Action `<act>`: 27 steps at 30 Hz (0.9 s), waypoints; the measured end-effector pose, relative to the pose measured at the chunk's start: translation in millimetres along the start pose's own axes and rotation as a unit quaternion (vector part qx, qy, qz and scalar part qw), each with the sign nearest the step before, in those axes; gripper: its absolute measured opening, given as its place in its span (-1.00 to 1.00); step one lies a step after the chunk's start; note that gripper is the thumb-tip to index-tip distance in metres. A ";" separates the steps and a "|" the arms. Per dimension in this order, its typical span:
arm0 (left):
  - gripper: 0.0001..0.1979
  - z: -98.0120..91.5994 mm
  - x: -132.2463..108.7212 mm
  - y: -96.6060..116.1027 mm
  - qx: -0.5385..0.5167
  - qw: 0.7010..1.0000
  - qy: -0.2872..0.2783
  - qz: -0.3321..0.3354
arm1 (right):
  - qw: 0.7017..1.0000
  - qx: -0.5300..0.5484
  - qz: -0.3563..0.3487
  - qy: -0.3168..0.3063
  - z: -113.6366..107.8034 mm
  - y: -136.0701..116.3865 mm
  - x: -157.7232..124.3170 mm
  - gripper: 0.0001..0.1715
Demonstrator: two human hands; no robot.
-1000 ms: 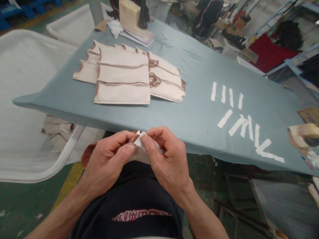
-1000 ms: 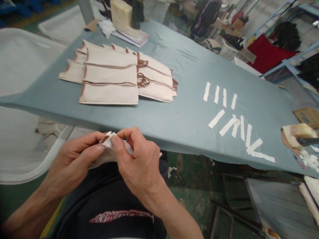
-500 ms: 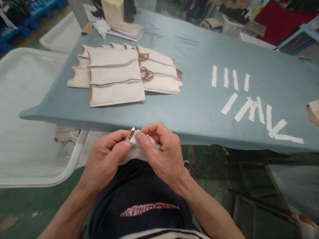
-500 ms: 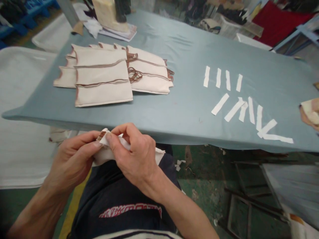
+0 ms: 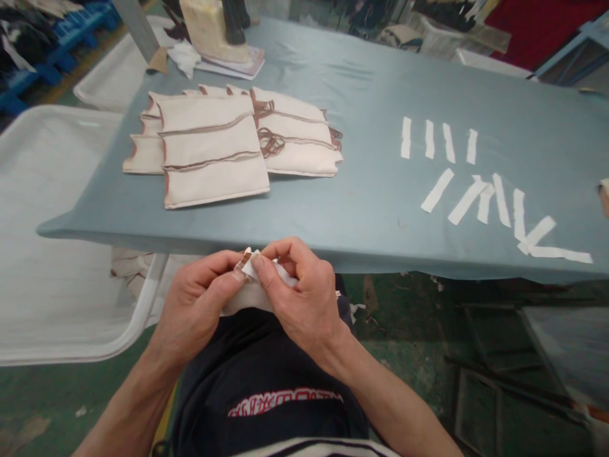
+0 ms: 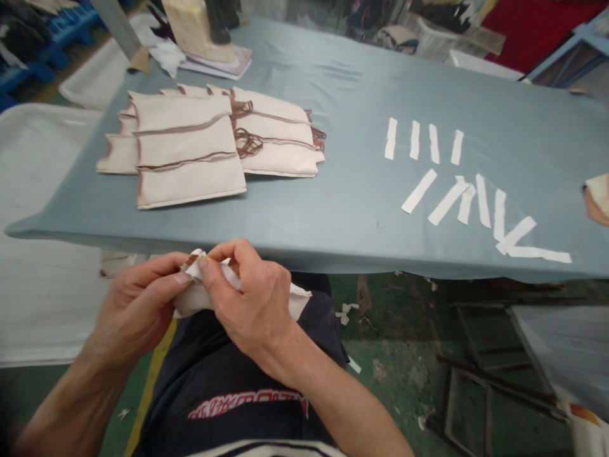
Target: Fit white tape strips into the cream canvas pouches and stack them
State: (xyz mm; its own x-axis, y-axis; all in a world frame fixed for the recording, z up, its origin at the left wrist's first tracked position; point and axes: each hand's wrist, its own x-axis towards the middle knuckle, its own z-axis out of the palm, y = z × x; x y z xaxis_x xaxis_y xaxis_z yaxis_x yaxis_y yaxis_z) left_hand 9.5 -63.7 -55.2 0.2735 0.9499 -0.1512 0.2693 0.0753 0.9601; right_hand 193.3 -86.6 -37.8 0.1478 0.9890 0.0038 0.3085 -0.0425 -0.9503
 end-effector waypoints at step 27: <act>-0.71 2.7 -9.8 16.1 0.110 0.977 0.036 0.177 | 0.980 -0.016 0.002 -0.198 -28.5 -6.3 15.5 -0.63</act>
State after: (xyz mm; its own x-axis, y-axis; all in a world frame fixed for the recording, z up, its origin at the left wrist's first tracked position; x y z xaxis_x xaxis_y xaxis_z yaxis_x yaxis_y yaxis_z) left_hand 13.6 -72.6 -38.8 0.3207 0.9246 0.2055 0.3634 -0.3205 0.8748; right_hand 220.5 -75.0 -22.9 -0.2260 0.9658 -0.1273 0.3394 -0.0444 -0.9396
